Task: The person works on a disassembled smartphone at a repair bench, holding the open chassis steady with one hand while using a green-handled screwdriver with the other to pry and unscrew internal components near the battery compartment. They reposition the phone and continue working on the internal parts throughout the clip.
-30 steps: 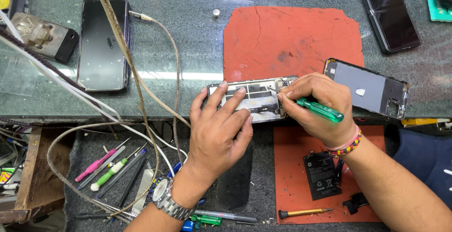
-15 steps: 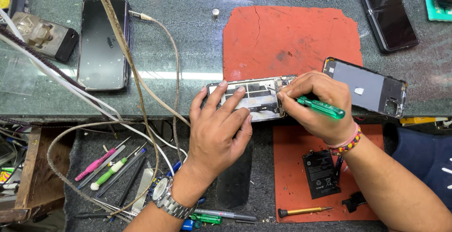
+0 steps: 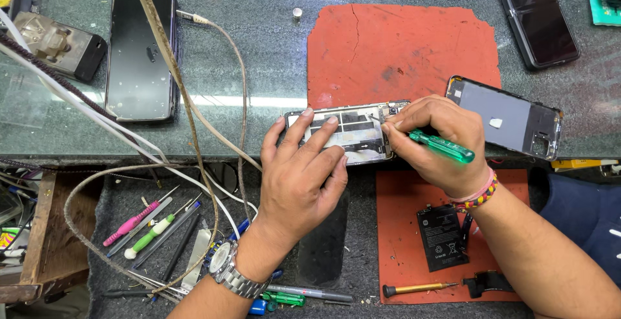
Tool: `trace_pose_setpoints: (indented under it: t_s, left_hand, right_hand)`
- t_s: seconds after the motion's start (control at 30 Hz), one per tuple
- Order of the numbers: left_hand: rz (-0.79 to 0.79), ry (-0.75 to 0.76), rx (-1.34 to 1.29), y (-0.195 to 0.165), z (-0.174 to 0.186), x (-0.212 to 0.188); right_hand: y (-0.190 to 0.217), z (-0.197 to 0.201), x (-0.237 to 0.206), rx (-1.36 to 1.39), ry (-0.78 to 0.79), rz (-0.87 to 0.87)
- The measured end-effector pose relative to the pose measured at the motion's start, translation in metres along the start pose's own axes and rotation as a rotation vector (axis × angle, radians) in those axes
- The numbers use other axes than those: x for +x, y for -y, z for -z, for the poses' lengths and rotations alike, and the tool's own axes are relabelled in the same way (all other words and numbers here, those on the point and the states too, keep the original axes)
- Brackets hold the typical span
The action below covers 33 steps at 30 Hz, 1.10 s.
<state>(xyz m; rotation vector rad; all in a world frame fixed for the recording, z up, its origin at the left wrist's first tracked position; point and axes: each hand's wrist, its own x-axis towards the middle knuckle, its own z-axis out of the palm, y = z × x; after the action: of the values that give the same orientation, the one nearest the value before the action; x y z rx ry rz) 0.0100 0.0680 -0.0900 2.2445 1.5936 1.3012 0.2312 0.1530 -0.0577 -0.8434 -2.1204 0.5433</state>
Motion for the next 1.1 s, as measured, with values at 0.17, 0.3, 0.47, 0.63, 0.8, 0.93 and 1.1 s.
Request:
trace_pose_setpoints:
  t_s: [0.17,0.3,0.47,0.63,0.8,0.93,1.1]
  left_hand:
    - [0.004,0.007,0.005,0.0005,0.0,-0.0006]
    - [0.005,0.014,0.011,0.0004,-0.0011,-0.001]
    - [0.007,0.008,0.004,0.0004,-0.0005,-0.001]
    - [0.01,0.02,0.001,-0.0005,0.0003,-0.0005]
    - [0.005,0.019,0.004,0.0,0.0,-0.0009]
    - [0.005,0.011,0.0,-0.0003,0.0006,-0.0011]
    - [0.005,0.009,-0.004,-0.0001,0.0006,0.0002]
  right_hand:
    - [0.0,0.0016,0.0005,0.041,0.023,-0.034]
    - [-0.0003,0.0007,-0.0002,0.042,0.012,-0.054]
    - [0.0002,-0.0023,-0.0001,-0.032,-0.003,-0.001]
    - [0.0007,0.0014,0.0006,0.017,0.019,-0.017]
    - [0.0019,0.0005,-0.0006,0.005,0.004,-0.032]
    - [0.0026,-0.0007,-0.0003,-0.033,0.003,-0.005]
    - [0.0026,0.0021,0.0005,0.049,0.022,-0.038]
